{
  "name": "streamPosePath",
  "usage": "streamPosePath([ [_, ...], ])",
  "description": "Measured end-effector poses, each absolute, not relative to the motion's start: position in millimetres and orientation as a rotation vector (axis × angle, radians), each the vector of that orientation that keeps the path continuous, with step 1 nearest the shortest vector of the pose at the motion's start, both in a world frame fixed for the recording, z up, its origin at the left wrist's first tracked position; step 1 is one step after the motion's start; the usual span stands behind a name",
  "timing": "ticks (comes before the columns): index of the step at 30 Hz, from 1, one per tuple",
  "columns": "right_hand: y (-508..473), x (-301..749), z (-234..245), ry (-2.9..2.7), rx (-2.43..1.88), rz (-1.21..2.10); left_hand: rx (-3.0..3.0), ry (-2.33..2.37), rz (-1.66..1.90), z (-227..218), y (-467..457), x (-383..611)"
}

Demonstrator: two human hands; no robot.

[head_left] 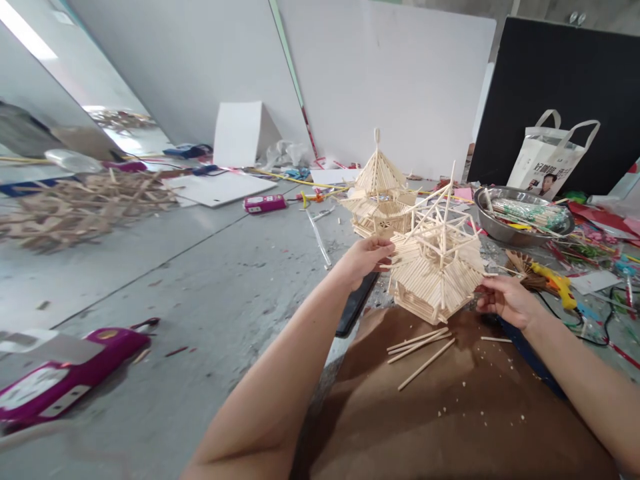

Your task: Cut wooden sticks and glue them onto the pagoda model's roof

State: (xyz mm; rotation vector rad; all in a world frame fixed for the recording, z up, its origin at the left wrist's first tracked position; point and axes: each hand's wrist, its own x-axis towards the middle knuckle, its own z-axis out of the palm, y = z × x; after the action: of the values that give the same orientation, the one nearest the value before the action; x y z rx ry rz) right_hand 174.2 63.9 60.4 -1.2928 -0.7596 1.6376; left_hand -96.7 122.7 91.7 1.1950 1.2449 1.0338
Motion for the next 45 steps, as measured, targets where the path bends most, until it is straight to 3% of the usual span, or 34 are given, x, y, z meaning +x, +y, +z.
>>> streamPosePath([
  [10, 60.4, 181.5, 53.7, -0.962, -1.349, 1.557, 1.022, 1.048, 1.125, 75.3, 135.4, -91.9],
  [15, 56.8, 194.5, 53.4, -1.712, -1.707, 0.966, 1.250, 1.499, 1.185, 95.2, 132.9, -113.5],
  [19, 37.7, 178.6, 62.1, -2.318, -1.585, 0.702, 1.692, 1.847, 1.241, 124.0, 107.2, -118.9],
  [25, 12.7, 135.1, 48.7, -2.894, -1.348, 0.409, 2.361, 1.332, 0.818, 150.4, 50.6, -84.4],
  [30, 10.5, 129.9, 32.6, -2.999, -1.388, 0.265, 2.599, 0.980, 0.225, 139.9, 35.7, -58.6],
  [33, 10.5, 135.0, 37.5, -3.006, -1.393, 0.230, 2.677, 0.940, 0.049, 131.2, 34.4, -49.5],
  [45, 8.5, 148.1, 112.9, -2.672, -1.233, -0.069, 2.691, 1.032, 0.149, 126.2, 23.4, -40.8],
])
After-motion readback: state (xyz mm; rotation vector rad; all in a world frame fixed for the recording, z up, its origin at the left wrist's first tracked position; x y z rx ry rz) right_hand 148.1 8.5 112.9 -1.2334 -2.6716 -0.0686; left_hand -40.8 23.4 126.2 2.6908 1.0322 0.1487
